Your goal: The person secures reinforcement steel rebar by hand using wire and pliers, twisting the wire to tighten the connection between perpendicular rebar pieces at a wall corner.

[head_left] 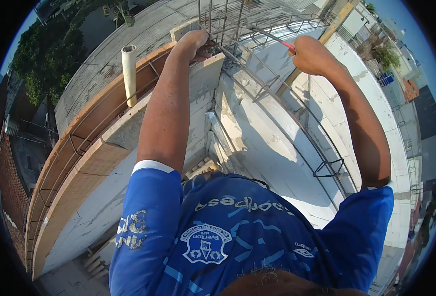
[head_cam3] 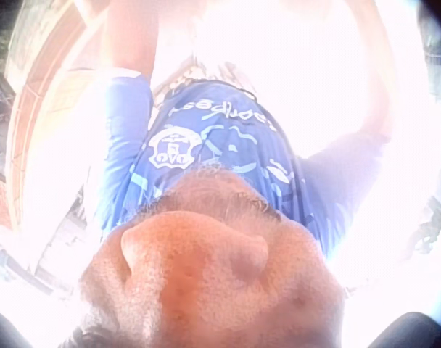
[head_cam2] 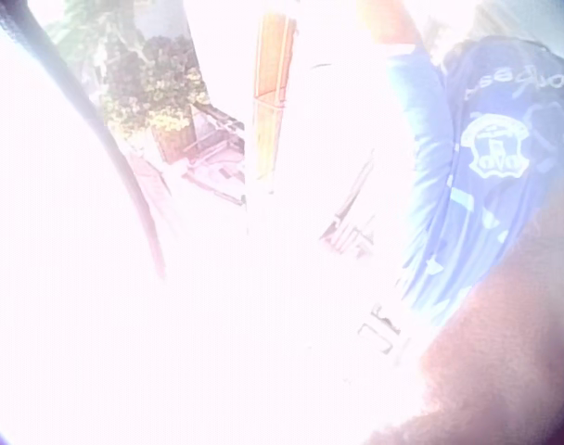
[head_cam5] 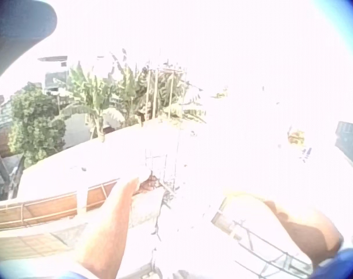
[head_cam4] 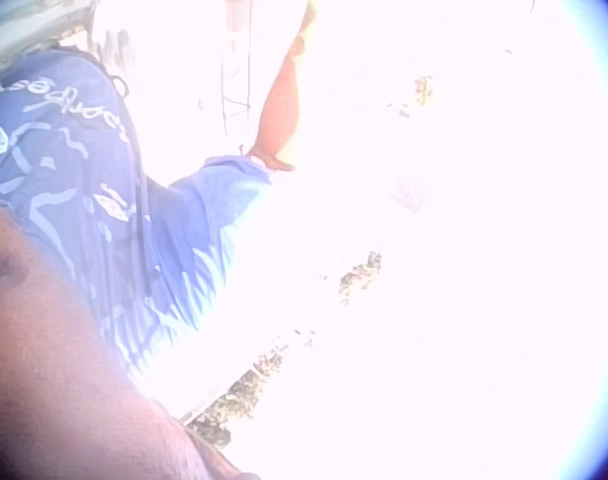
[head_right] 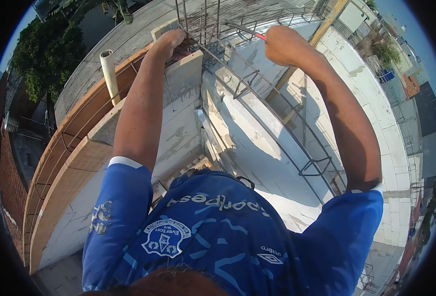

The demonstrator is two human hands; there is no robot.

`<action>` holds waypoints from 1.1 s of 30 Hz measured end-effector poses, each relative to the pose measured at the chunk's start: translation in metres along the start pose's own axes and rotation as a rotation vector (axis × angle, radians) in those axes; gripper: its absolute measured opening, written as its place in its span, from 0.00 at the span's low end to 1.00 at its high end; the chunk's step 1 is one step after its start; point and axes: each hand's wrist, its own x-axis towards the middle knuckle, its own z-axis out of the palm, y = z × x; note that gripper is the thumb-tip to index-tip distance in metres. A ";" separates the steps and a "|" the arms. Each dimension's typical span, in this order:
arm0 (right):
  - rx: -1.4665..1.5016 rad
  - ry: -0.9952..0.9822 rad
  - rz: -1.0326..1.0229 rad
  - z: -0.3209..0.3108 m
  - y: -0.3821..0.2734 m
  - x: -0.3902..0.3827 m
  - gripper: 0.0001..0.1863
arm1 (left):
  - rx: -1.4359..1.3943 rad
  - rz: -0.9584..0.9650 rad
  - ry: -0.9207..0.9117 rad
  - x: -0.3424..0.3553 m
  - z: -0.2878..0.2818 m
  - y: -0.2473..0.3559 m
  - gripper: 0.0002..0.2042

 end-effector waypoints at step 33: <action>0.105 -0.473 -0.209 -0.057 -0.068 0.071 0.18 | -0.008 0.080 0.058 0.002 0.003 -0.003 0.15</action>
